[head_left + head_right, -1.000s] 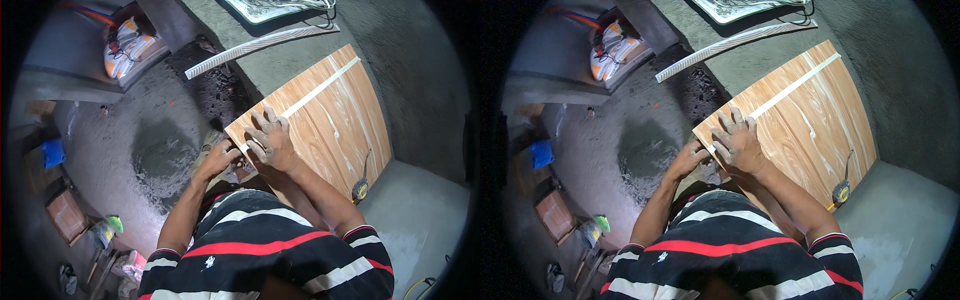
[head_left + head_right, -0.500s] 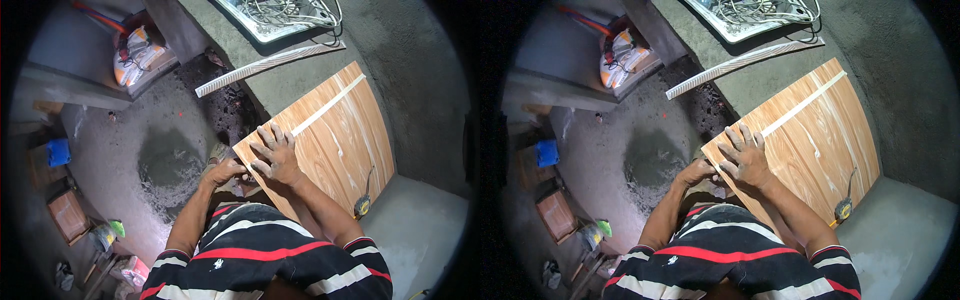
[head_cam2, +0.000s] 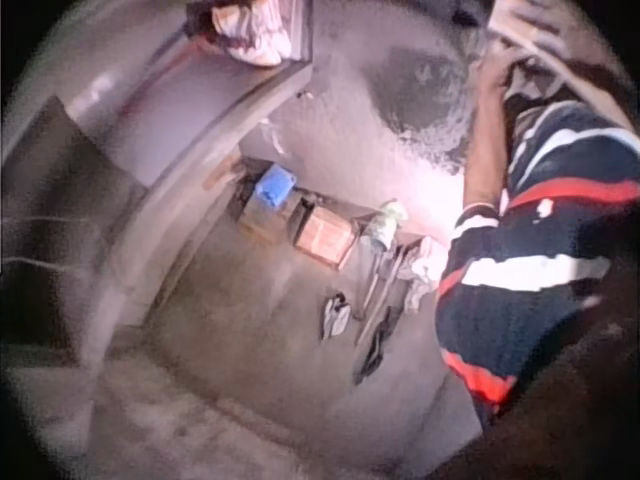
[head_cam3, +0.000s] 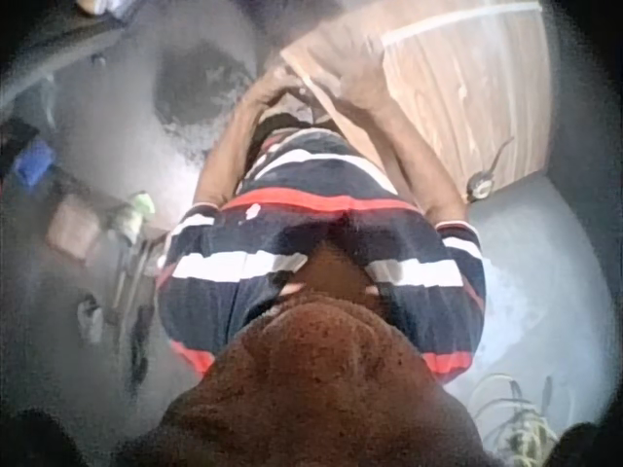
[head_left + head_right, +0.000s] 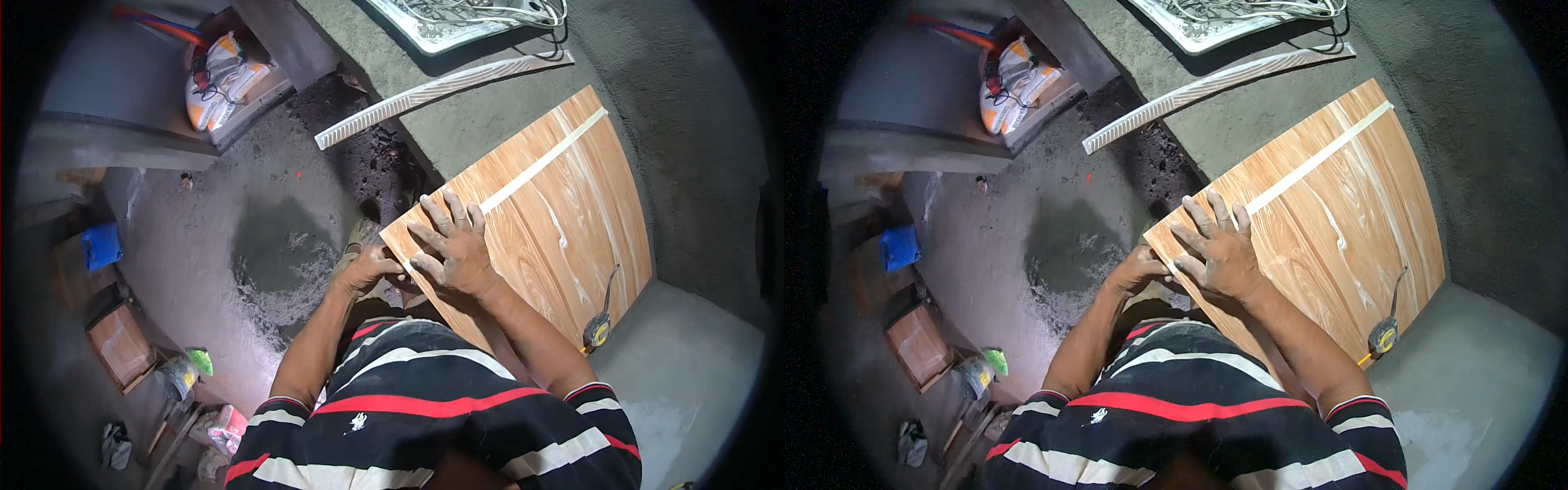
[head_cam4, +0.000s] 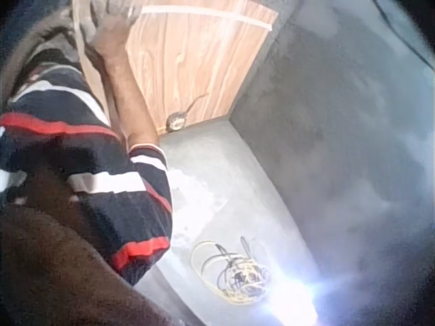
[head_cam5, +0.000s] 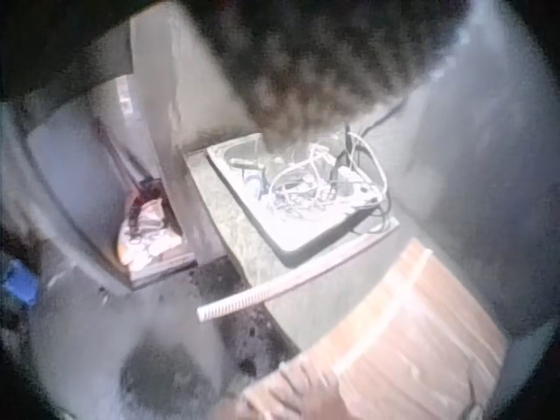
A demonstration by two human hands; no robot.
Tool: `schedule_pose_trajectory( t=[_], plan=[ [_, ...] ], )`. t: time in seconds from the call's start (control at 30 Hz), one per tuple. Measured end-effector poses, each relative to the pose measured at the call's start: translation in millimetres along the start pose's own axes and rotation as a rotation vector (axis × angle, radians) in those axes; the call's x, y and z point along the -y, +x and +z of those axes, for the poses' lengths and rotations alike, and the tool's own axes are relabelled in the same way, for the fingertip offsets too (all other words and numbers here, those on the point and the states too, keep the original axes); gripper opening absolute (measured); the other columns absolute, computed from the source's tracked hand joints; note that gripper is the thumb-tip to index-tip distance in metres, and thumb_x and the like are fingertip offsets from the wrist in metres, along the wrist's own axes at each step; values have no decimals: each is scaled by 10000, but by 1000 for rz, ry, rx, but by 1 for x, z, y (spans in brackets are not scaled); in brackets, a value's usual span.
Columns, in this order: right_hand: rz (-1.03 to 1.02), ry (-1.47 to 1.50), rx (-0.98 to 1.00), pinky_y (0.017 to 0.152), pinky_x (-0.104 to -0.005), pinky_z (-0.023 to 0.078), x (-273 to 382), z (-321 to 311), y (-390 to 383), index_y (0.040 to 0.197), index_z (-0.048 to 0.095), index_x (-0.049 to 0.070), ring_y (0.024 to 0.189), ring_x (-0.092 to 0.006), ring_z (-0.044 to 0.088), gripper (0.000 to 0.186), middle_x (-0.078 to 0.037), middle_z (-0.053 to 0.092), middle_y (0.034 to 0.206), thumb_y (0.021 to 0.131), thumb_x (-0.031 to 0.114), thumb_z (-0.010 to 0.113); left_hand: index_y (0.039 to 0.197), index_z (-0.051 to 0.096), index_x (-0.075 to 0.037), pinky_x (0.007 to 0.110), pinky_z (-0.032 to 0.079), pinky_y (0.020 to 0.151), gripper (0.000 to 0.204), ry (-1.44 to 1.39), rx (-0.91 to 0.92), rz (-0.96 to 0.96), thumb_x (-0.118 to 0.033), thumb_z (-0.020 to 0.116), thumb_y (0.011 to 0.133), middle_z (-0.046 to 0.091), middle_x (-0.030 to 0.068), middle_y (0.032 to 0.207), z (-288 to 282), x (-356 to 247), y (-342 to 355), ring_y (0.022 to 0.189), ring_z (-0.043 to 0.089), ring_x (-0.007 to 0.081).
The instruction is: The person applies masking tape to a tile, measures it with a tape measure, and marks guide lines using a straightedge and a pencil before picking up a power tool.
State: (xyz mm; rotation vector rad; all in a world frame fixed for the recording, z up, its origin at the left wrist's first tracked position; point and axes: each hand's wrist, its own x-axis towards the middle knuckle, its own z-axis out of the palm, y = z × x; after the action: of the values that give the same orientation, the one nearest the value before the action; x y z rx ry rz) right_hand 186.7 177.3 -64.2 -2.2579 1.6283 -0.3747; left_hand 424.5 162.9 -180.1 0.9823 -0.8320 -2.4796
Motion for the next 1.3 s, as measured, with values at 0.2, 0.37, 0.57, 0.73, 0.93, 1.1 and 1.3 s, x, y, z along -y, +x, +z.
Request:
schedule_pose_trajectory(
  t=[0.2, 0.37, 0.57, 0.73, 0.93, 1.1, 1.3],
  plan=[
    [21, 23, 15, 1223, -613, 171, 3, 0, 2, 1419, 685, 247, 1559, -410, 305, 662, -101, 437, 1674, 801, 428, 841, 1305, 688, 32, 322, 569, 947, 513, -74, -30, -48, -100, 796, 821, 747, 94, 1196, 2, 0, -2, 1044, 719, 182],
    [30, 28, 14, 1224, -621, 169, 5, 0, 3, 1400, 700, 232, 1559, -419, 307, 649, -108, 440, 1671, 792, 408, 848, 1208, 726, -1, 267, 541, 717, 364, 31, 6, -28, -94, 746, 857, 744, 43, 973, 0, -6, 3, 803, 671, 113],
    [31, 39, 6, 1224, -631, 154, 5, -1, 5, 1380, 715, 215, 1550, -431, 322, 639, -123, 455, 1660, 781, 392, 851, 1178, 721, 15, 275, 565, 703, 334, -150, -12, -87, -1, 728, 845, 748, 86, 969, 3, -6, 10, 780, 697, 139],
    [1, -16, -3, 1213, -645, 174, 4, 1, 3, 1393, 700, 223, 1544, -436, 327, 640, -127, 440, 1664, 804, 433, 838, 1381, 674, -44, 379, 606, 842, 540, 457, 10, 21, -182, 811, 878, 767, 90, 1182, 36, 55, 32, 964, 736, 260],
    [-27, -4, 23, 1207, -657, 176, 4, 0, 4, 1417, 678, 217, 1539, -450, 327, 671, -138, 444, 1661, 807, 453, 829, 1169, 774, -36, 324, 532, 682, 295, 360, -126, -161, -218, 765, 936, 769, 42, 934, -21, 68, 24, 808, 680, 163],
    [74, 10, -5, 1203, -713, 165, 13, 4, 0, 1436, 656, 201, 1552, -472, 296, 699, -148, 413, 1674, 811, 463, 826, 944, 769, -76, 281, 493, 733, 156, 224, -644, -86, -229, 784, 915, 705, -5, 893, -102, 1, -38, 807, 631, 99],
    [156, 10, -112, 1229, -674, 143, 23, 14, -1, 1519, 553, 126, 1581, -457, 240, 817, -241, 350, 1680, 845, 519, 793, 959, 738, -94, 270, 412, 562, 165, 71, -773, -87, -251, 771, 924, 600, -53, 765, -130, -14, -71, 641, 525, 76]
  ],
)
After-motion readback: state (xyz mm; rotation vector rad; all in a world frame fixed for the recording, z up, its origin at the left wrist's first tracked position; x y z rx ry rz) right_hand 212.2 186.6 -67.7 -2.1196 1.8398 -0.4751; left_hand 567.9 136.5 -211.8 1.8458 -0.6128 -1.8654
